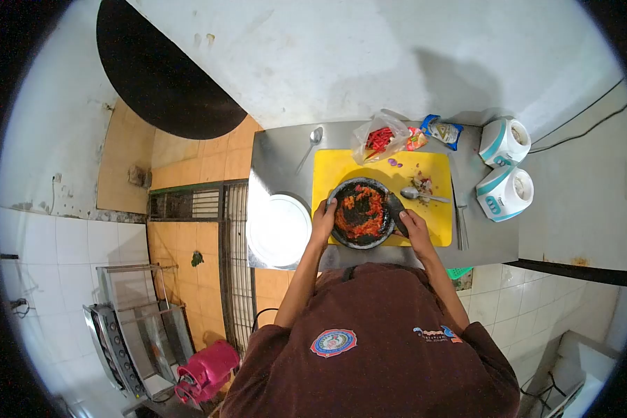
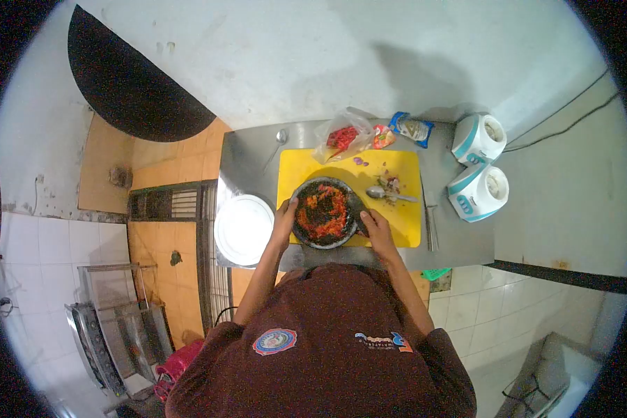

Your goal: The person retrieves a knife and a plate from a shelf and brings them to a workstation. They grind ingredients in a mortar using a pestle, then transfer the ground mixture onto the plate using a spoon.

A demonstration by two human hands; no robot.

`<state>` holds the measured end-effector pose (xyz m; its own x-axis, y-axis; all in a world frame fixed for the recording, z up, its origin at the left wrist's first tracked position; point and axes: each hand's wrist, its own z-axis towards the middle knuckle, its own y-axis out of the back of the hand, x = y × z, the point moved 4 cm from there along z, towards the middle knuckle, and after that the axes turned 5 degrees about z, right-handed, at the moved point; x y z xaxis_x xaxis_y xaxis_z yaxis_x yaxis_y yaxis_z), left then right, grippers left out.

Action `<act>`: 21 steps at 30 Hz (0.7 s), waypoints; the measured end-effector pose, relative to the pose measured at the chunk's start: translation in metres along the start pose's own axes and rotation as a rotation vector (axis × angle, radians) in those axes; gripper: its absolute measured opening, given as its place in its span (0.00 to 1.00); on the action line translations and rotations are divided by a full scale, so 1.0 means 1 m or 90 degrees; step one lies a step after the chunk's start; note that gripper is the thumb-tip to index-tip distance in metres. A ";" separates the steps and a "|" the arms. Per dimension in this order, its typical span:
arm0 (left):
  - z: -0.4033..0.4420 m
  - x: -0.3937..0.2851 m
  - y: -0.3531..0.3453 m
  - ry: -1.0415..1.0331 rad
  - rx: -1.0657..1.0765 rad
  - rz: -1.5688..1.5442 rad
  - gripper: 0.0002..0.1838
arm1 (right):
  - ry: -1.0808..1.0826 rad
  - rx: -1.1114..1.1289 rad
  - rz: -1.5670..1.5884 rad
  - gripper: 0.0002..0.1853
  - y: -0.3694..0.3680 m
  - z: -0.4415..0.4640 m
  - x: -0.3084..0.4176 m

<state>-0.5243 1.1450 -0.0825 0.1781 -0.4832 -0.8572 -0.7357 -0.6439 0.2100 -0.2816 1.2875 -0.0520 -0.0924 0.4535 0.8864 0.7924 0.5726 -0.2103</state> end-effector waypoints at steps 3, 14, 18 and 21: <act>-0.024 -0.016 -0.002 0.035 -0.003 -0.081 0.34 | 0.068 0.021 -0.117 0.18 0.007 0.008 -0.003; -0.013 -0.016 0.002 -0.078 0.015 -0.087 0.16 | 0.040 0.008 -0.117 0.17 0.016 0.013 -0.007; -0.016 -0.013 0.000 -0.054 -0.001 -0.100 0.15 | 0.050 -0.010 -0.164 0.26 0.019 0.009 -0.008; -0.018 -0.012 0.002 -0.103 -0.005 -0.085 0.15 | 0.059 -0.021 -0.225 0.28 0.018 0.009 0.001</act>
<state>-0.5161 1.1393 -0.0640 0.1656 -0.2926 -0.9418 -0.7073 -0.7007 0.0933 -0.2722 1.3045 -0.0584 -0.3097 0.1668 0.9361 0.7405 0.6598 0.1274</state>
